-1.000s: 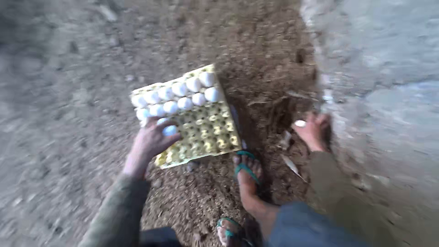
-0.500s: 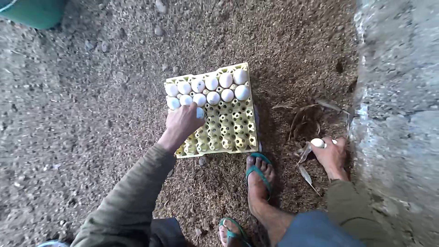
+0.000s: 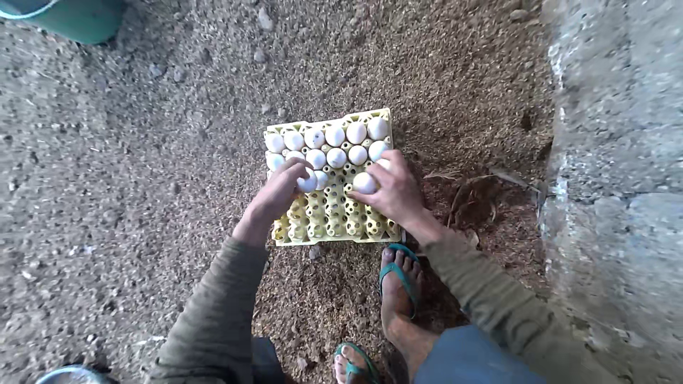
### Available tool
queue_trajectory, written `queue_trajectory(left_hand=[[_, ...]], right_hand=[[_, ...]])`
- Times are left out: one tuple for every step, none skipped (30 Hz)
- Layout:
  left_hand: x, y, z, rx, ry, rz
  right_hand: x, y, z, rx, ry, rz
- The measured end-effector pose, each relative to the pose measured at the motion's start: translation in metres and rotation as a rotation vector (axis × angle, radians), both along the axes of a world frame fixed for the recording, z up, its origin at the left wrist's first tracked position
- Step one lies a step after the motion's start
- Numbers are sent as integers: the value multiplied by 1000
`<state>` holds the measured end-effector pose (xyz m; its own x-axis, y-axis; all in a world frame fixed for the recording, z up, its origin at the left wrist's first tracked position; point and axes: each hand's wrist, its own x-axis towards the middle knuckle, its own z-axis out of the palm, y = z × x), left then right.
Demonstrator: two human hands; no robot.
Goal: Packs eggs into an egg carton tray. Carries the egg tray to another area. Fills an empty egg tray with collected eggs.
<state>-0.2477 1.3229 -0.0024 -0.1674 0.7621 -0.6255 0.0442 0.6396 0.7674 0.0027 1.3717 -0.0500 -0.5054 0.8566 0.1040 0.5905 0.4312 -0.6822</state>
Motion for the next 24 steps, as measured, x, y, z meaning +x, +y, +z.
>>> queue_trajectory(left_hand=[[1,-4,2,-5,-12,3],[1,-8,5,-7,-17,6],[0,-10,7,1,-21,4],[-1,-11,8,15,-21,6],[-2,-12,8,32,-11,8],[-2,-12,8,53,15,11],[-2,-13,9,77,62,9],[-1,-14,11,102,119,0],[1,-14,12,135,172,-7],[4,-14,12,176,203,-12],[7,-14,11,221,221,-13],[10,-13,10,267,239,-14],[14,-12,7,313,259,-10],[19,-10,4,364,281,-14],[24,-7,1,422,307,-33],[30,-4,-2,491,337,-63],[38,-1,-5,560,385,-108],[47,2,-8,626,450,-171],[57,7,-11,691,515,-246],[67,13,-15,737,561,-327],[77,19,-21,780,591,-402],[87,25,-29,812,614,-467],[96,31,-38,836,638,-523],[104,35,-47,841,668,-573]], right_hand=[[-16,1,-5,39,-29,64],[-29,2,-9,80,-55,116],[-38,3,-14,117,-72,158],[-44,5,-18,138,-85,193],[-48,6,-22,143,-101,218],[-50,6,-25,140,-121,230],[-50,5,-25,124,-151,230],[-50,2,-25,88,-193,226],[-48,0,-22,40,-224,223],[-45,0,-17,-15,-250,221],[-42,0,-12,-60,-266,219],[-40,0,-6,-92,-268,216],[-38,2,1,-115,-269,209],[-34,5,7,-141,-268,201],[-28,9,14,-180,-259,186],[-16,13,18,-198,-220,147],[0,18,22,-193,-180,83],[19,23,27,-202,-147,-2],[39,29,32,-206,-134,-99],[58,33,33,-207,-142,-201],[74,35,32,-202,-148,-296],[86,36,28,-195,-146,-374],[93,35,23,-189,-139,-427],[98,33,19,-194,-136,-450]])
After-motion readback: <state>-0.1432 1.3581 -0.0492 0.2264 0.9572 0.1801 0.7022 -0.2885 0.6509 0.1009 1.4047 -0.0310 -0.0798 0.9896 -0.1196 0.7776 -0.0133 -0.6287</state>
